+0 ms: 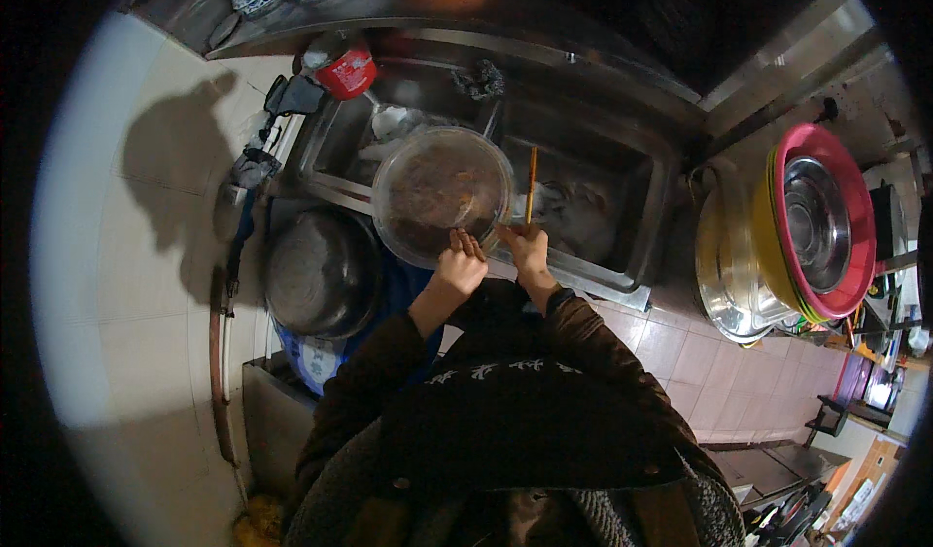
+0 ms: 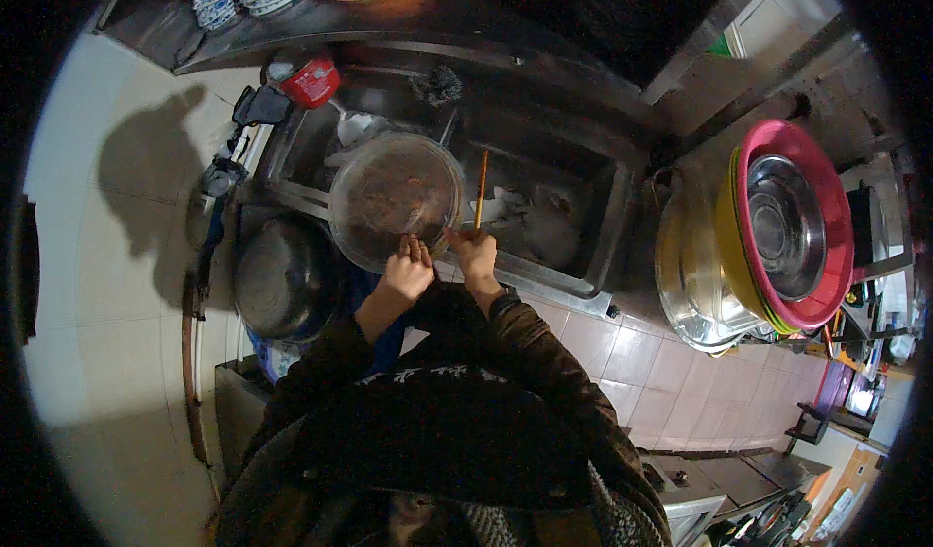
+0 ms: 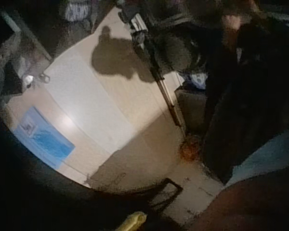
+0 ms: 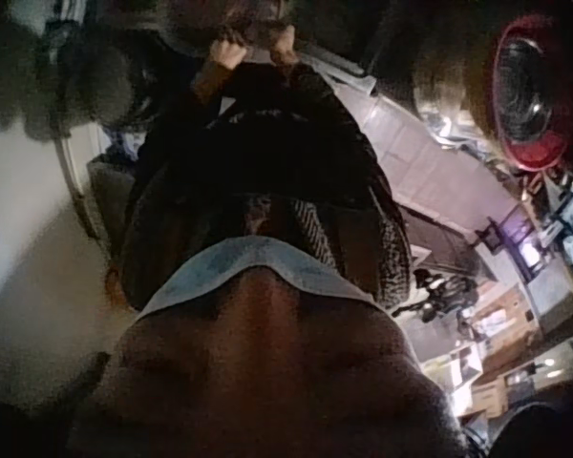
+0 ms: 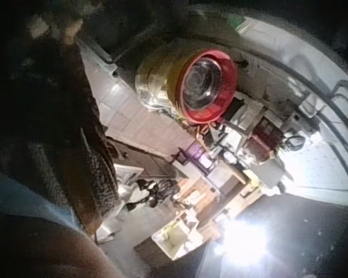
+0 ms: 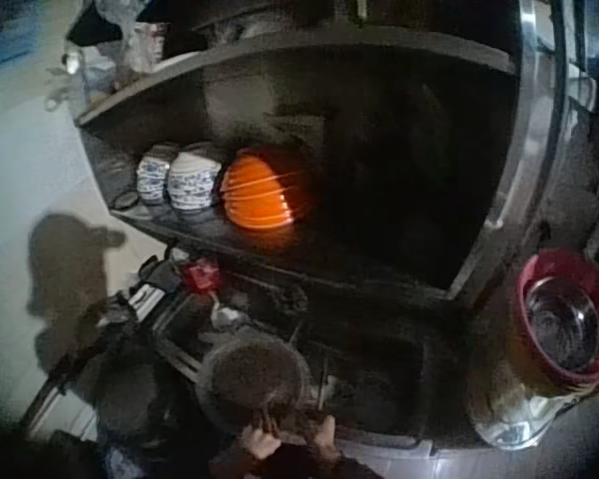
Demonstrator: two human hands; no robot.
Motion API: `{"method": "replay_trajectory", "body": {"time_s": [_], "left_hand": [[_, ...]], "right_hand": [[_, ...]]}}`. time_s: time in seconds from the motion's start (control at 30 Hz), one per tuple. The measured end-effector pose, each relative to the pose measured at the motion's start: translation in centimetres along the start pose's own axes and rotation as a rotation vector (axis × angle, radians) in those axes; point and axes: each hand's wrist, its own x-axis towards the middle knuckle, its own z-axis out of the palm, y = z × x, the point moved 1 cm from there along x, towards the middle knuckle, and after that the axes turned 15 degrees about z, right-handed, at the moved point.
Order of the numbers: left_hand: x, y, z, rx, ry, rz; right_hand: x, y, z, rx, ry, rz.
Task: The person assembles a noodle dish by placing noodles in a bowl, adding a red sauce, and topping with cooked meat using chopsticks. The person also handles a small paper slip and moves between the cooking station and a sink area.
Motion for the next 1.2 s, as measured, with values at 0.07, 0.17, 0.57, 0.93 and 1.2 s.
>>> {"method": "replay_trajectory", "body": {"time_s": [0.07,0.17,0.57,0.93,1.2], "left_hand": [[-0.1,-0.1,0.3,-0.009,-0.021,0.011],[-0.3,-0.4,0.7,-0.086,-0.108,0.023],[3.1,0.2,-1.3,0.023,-0.110,0.027],[6.9,-0.7,-3.4,-0.165,-0.222,-0.001],[-1.5,-3.6,-3.2,-0.036,0.031,0.145]], "right_hand": [[-0.4,-0.3,-0.1,-0.055,0.010,-0.030],[-1.1,-0.5,-0.4,-0.088,-0.012,-0.029],[-1.3,-0.5,0.4,-0.027,-0.026,-0.005],[1.8,-0.3,0.4,0.103,-0.055,-0.091],[-2.3,-1.0,0.3,0.042,0.023,-0.016]]}}
